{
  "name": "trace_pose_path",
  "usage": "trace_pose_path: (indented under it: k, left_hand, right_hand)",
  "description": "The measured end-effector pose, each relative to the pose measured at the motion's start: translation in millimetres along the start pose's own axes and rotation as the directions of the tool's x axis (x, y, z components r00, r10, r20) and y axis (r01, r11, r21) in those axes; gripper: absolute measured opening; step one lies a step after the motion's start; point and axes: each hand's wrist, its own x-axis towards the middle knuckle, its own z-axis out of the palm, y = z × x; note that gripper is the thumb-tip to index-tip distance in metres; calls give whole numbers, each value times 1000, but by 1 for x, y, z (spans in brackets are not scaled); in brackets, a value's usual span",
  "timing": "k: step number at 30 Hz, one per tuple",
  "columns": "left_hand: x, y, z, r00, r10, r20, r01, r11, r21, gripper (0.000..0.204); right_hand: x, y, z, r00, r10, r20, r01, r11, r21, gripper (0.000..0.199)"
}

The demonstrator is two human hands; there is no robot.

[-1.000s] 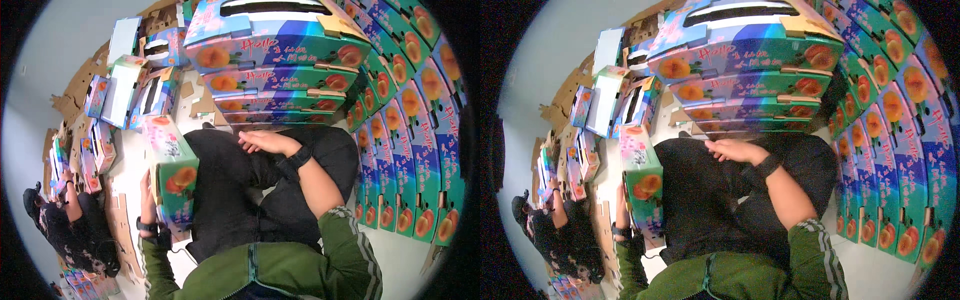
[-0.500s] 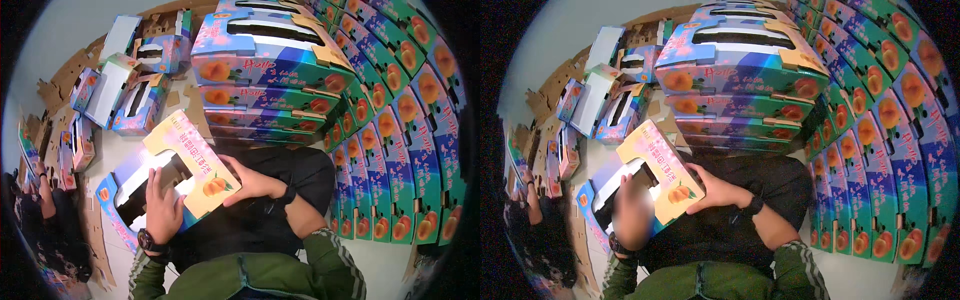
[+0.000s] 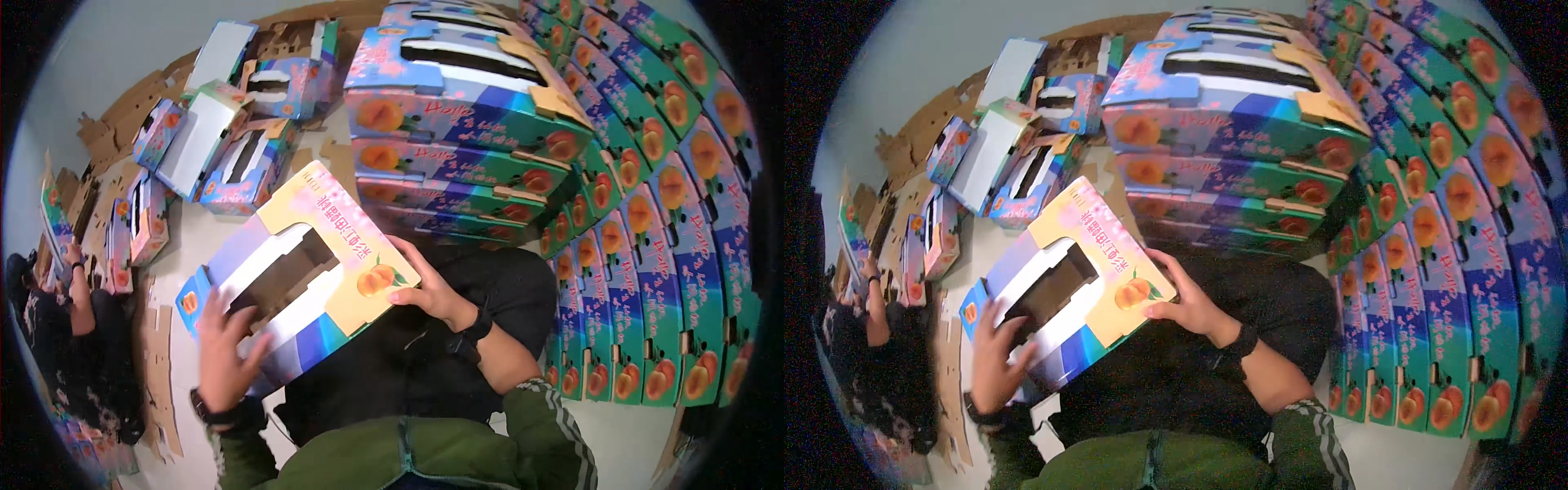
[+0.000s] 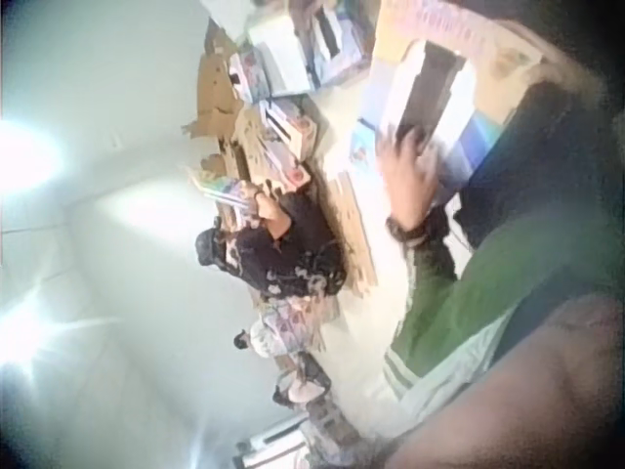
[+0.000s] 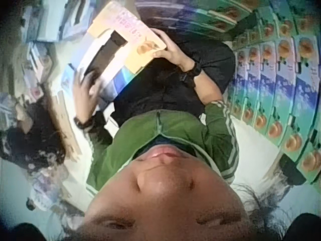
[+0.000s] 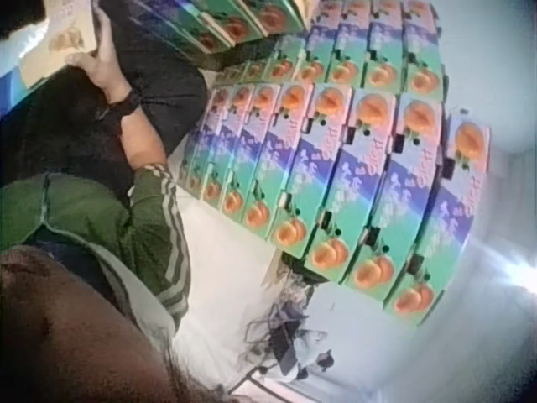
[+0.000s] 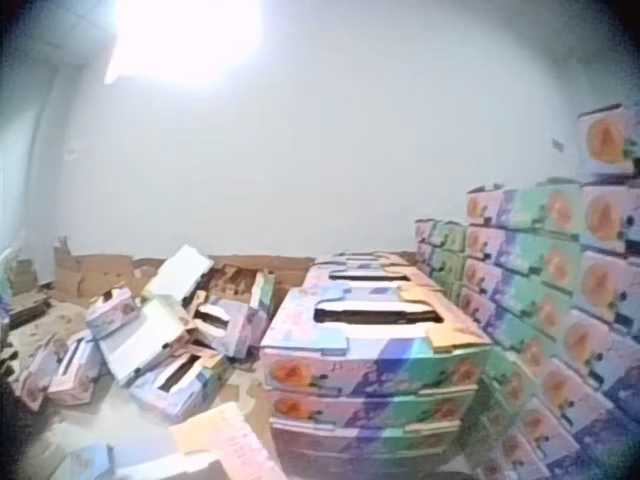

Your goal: The recorder is stacking fruit boxes and then begins to assemble one from a flat cardboard piece.

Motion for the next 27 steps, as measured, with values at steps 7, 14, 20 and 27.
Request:
trace_pose_path:
  k: [7, 14, 20, 27]
  left_hand:
    - [-53, -65, -3, 898, -420, -132, 175, 616, -768, 87]
    - [-67, -65, 117, 995, -98, -30, -60, -313, -948, 86]
    - [-27, -24, 97, 995, 60, 74, 93, -440, -893, 67]
    - [-13, -13, 58, 962, -238, 132, -15, -533, -846, 77]
  right_hand:
    - [-16, -87, -15, 961, -271, -54, 259, 952, -162, 111]
    - [-28, -205, -3, 918, -379, -114, 318, 878, -358, 116]
    - [-4, -335, -95, 968, -246, -43, 106, 562, -820, 76]
    - [-73, -497, -117, 833, -471, -291, -126, 352, -928, 39]
